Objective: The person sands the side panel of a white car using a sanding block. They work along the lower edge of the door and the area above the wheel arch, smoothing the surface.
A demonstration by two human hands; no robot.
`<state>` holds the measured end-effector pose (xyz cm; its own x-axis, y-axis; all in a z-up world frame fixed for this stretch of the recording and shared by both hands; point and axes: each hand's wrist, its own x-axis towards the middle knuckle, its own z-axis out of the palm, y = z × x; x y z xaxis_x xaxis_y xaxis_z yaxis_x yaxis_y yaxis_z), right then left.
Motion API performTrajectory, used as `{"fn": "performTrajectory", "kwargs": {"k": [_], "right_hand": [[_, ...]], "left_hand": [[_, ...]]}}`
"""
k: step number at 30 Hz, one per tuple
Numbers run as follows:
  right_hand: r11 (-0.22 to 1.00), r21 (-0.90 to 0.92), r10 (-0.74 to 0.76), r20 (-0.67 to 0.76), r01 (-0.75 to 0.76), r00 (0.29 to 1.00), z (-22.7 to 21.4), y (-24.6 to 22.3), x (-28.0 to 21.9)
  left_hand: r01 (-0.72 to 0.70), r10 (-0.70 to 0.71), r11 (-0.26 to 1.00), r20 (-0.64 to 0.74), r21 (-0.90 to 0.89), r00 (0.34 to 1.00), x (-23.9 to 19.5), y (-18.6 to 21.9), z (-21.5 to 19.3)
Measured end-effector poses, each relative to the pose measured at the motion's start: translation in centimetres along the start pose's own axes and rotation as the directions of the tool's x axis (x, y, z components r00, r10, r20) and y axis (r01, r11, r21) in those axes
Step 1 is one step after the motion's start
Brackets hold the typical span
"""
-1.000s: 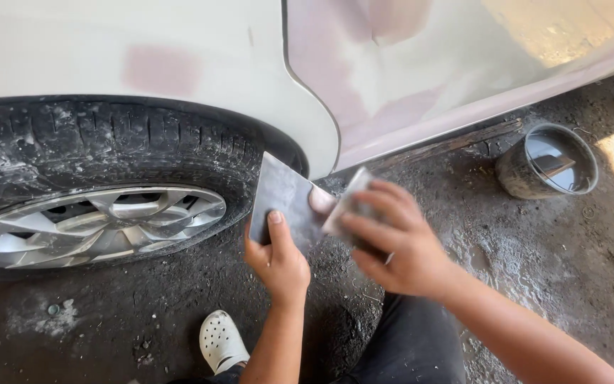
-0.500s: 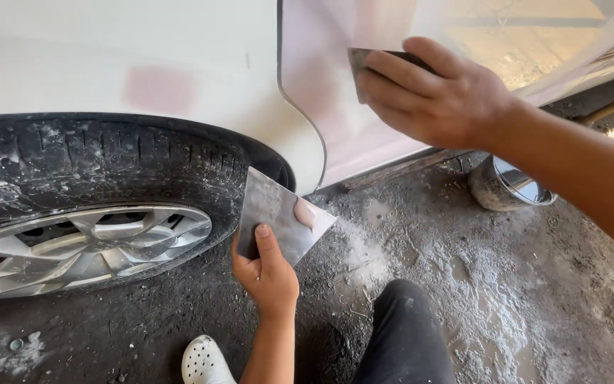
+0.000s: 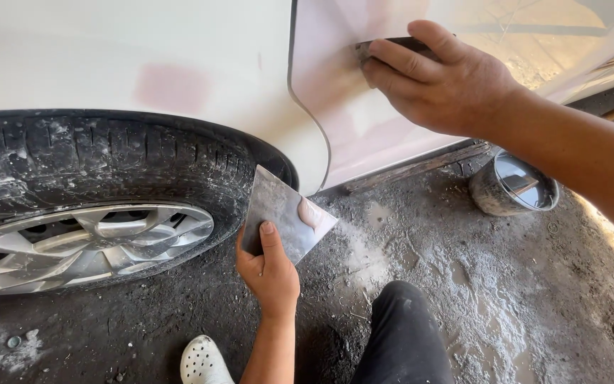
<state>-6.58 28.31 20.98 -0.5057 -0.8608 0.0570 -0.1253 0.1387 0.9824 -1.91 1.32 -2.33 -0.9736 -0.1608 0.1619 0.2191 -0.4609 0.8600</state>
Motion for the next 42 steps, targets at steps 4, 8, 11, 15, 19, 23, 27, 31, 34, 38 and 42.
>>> {"fn": "performTrajectory", "kwargs": {"k": [4, 8, 11, 15, 19, 23, 27, 31, 34, 38, 42], "right_hand": [[0.999, -0.043, -0.016, 0.153, 0.022, 0.988, -2.6, -0.6, -0.4], [0.947, 0.252, 0.151, 0.2, -0.2, 0.968, -6.6, -2.1, 0.6], [0.377, 0.886, 0.257, 0.179, -0.269, 0.95, -9.4, -5.3, 1.3], [-0.388, 0.921, 0.384, 0.179, -0.017, 0.906, -12.7, -10.5, 1.2], [-0.592, 0.805, 0.404, 0.343, -0.044, 0.848, -12.1, -13.8, -0.4], [-0.644, 0.705, 0.278, 0.576, -0.296, 0.769, -11.2, -13.8, -2.0], [-0.361, 0.774, 0.459, 0.633, -0.52, 0.624, -11.6, -13.5, -2.2], [-0.159, 0.862, 0.6, 0.471, -0.481, 0.646, -13.2, -15.4, 0.1], [-0.222, 0.884, 0.535, 0.463, -0.411, 0.707, -14.1, -17.3, 0.7], [-0.316, 0.858, 0.452, 0.512, -0.405, 0.73, -13.8, -19.4, -0.1], [-0.356, 0.841, 0.503, 0.539, -0.407, 0.675, -13.3, -19.8, -1.4]], "left_hand": [[0.013, -0.013, 1.0, -0.014, 0.015, 1.0, -0.2, -0.6, -0.3], [0.064, -0.065, 0.997, -0.022, -0.036, 0.998, -0.2, -0.9, -0.2], [0.213, -0.216, 0.954, 0.01, -0.209, 0.976, -0.1, -1.1, 0.2], [0.432, -0.387, 0.725, 0.201, -0.536, 0.9, -0.9, -1.9, 0.5], [0.429, -0.387, 0.699, 0.202, -0.572, 0.9, -1.0, -2.6, 0.0], [0.472, -0.442, 0.677, 0.2, -0.564, 0.874, -0.8, -0.4, 0.2], [0.3, -0.283, 0.951, 0.179, -0.076, 0.942, -2.1, -0.2, -0.2], [-0.166, 0.062, 0.902, 0.261, 0.397, 0.963, -3.6, 1.3, 1.7], [-0.441, 0.327, 0.775, 0.311, 0.452, 0.893, -3.5, 2.3, 2.0], [-0.468, 0.398, 0.746, 0.245, 0.474, 0.884, -3.3, 1.8, 1.0], [-0.341, 0.277, 0.79, 0.2, 0.509, 0.94, -2.6, 1.7, 0.8]]}}
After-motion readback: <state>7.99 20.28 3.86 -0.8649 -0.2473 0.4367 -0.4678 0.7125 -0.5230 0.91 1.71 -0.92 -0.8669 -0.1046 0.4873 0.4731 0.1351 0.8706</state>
